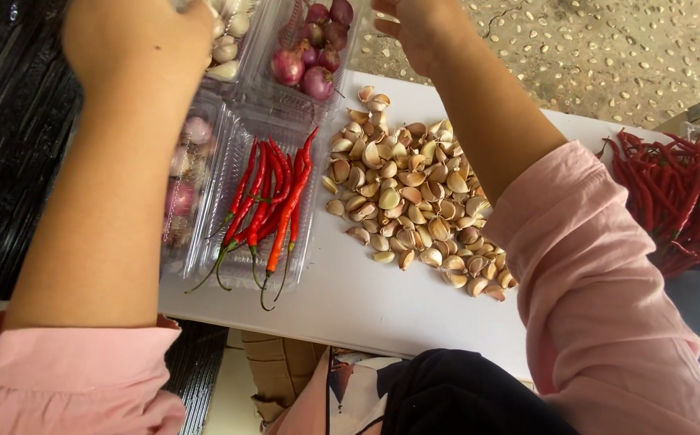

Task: Packing red chilies and shallots into clear plastic containers

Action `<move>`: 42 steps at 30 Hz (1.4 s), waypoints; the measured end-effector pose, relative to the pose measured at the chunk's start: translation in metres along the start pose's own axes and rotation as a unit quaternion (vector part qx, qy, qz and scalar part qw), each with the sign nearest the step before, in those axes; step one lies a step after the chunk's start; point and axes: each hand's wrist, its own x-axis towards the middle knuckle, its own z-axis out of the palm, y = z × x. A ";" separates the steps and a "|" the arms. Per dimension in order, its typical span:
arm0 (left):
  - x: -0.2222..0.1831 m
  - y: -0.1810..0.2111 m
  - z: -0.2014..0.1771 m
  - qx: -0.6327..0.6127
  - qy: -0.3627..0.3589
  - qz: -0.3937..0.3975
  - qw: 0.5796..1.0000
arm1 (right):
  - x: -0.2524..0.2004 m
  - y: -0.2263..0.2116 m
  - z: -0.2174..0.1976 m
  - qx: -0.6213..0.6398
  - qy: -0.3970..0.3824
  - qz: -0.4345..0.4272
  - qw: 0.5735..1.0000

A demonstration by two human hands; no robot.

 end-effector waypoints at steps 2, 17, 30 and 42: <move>0.002 -0.016 0.009 0.015 0.049 0.022 0.998 | 0.001 0.003 0.002 -0.049 0.043 0.017 0.998; -0.002 -0.006 -0.012 0.173 -0.301 0.076 0.935 | -0.041 -0.015 0.051 0.035 0.045 0.098 0.994; -0.013 0.029 -0.007 0.021 -0.096 0.157 0.983 | -0.043 -0.005 0.102 0.416 0.022 0.128 0.900; -0.011 0.032 -0.010 0.004 -0.184 0.125 0.975 | -0.071 -0.034 0.095 0.350 0.108 0.183 0.913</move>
